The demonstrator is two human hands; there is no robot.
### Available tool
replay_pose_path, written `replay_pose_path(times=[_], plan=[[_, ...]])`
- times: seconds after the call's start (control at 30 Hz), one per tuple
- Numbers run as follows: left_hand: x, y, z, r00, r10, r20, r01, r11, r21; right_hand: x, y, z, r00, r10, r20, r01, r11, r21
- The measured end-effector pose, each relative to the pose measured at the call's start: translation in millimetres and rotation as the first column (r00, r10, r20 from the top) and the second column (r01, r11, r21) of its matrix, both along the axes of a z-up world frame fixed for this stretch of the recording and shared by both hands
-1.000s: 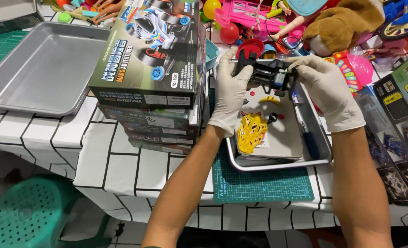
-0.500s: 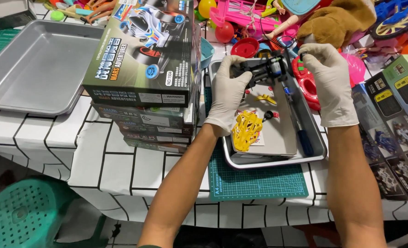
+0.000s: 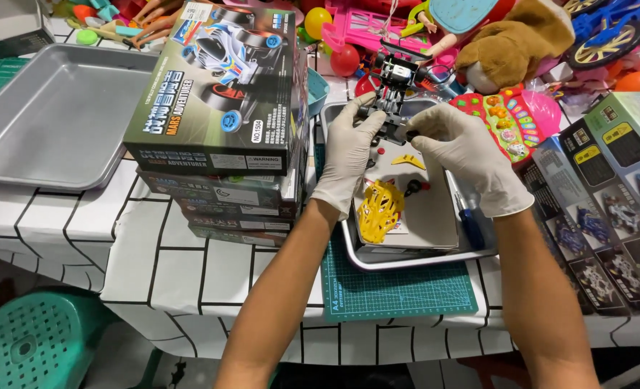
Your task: The person assembles a toy vehicle by attaching black chassis components and wheels to a yellow body frame. They work over a metal tray on a table, handling small plastic parts and stickers while wearing white gloves.
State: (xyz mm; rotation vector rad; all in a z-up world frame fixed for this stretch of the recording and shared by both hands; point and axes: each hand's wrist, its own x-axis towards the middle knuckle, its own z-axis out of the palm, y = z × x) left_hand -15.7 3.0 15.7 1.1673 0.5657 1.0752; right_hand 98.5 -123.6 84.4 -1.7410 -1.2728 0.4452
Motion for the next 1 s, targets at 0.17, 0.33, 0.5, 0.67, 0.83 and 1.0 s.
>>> replay_pose_path(times=[0.17,0.33,0.5,0.67,0.83,1.0], plan=[[-15,-13,26,1.0,0.003,-0.028,-0.001,0.999,0.052,20,15,-25,1.0,-0.001,0.012,0.001,0.999,0.045],[-10,-11,19,1.0,0.009,-0.021,-0.007,0.997,0.08,27,16,-33,0.999,0.033,-0.001,-0.033,0.996,0.08],[-7,-9,13,1.0,0.016,-0.008,-0.015,0.992,0.128,25,13,-33,0.999,0.034,0.009,-0.034,0.994,0.104],[-2,-5,9,1.0,0.013,0.001,-0.013,0.986,0.166,29,16,-36,0.999,0.043,0.023,-0.045,0.993,0.11],[2,-2,2,1.0,0.007,0.003,-0.008,0.98,0.2,25,14,-30,0.997,0.069,0.028,-0.071,0.993,0.096],[4,5,-5,1.0,0.01,0.014,-0.013,0.97,0.242,23,13,-29,0.996,0.094,-0.002,-0.093,0.99,0.106]])
